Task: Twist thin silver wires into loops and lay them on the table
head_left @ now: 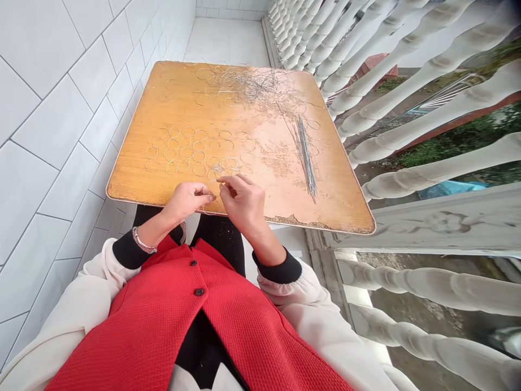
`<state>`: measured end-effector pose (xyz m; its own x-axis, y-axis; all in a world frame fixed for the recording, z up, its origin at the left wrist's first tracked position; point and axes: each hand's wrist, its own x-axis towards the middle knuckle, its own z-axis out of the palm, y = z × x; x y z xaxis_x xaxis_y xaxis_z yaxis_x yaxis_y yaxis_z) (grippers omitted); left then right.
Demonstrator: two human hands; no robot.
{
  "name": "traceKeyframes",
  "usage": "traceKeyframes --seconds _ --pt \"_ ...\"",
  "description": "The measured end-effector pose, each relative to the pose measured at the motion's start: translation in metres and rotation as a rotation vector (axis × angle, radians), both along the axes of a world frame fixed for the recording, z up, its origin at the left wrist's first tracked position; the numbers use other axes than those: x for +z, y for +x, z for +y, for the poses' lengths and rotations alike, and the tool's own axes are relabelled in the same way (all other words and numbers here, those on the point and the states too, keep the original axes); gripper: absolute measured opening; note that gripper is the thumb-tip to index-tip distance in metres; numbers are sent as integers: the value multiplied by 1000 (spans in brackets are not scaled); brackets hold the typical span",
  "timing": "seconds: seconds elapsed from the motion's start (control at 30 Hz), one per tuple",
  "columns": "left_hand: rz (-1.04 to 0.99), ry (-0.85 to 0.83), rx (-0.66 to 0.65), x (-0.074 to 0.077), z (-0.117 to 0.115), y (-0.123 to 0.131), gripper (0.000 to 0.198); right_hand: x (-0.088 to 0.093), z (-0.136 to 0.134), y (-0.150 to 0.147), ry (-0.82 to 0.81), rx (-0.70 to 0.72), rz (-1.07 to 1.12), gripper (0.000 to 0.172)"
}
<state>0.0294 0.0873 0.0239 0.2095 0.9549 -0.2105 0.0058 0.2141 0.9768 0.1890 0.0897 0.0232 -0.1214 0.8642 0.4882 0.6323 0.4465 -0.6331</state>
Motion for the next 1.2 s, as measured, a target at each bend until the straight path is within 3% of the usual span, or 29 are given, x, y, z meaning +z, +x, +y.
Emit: traceKeyframes --seconds 0.23,0.6,0.73,0.87,1.0,1.07,1.2 --pt "-13 -76 34 5 1 -1 13 4 0 12 -204 42 180 29" --pt "-20 -40 -17 3 -2 -2 14 -1 2 2 -51 48 12 23" --pt "-40 -64 -18 5 -1 -1 16 1 4 3 -70 42 30 19" --pt "-19 -74 10 8 3 -4 15 2 0 7 -238 45 291 29" --pt "3 -28 -15 9 6 -9 13 -6 -12 7 -548 132 568 48" --pt "31 4 -25 8 7 -11 14 -11 -17 4 -662 175 646 48" --pt "63 50 -54 8 6 -13 13 -13 -18 -1 -710 205 766 40"
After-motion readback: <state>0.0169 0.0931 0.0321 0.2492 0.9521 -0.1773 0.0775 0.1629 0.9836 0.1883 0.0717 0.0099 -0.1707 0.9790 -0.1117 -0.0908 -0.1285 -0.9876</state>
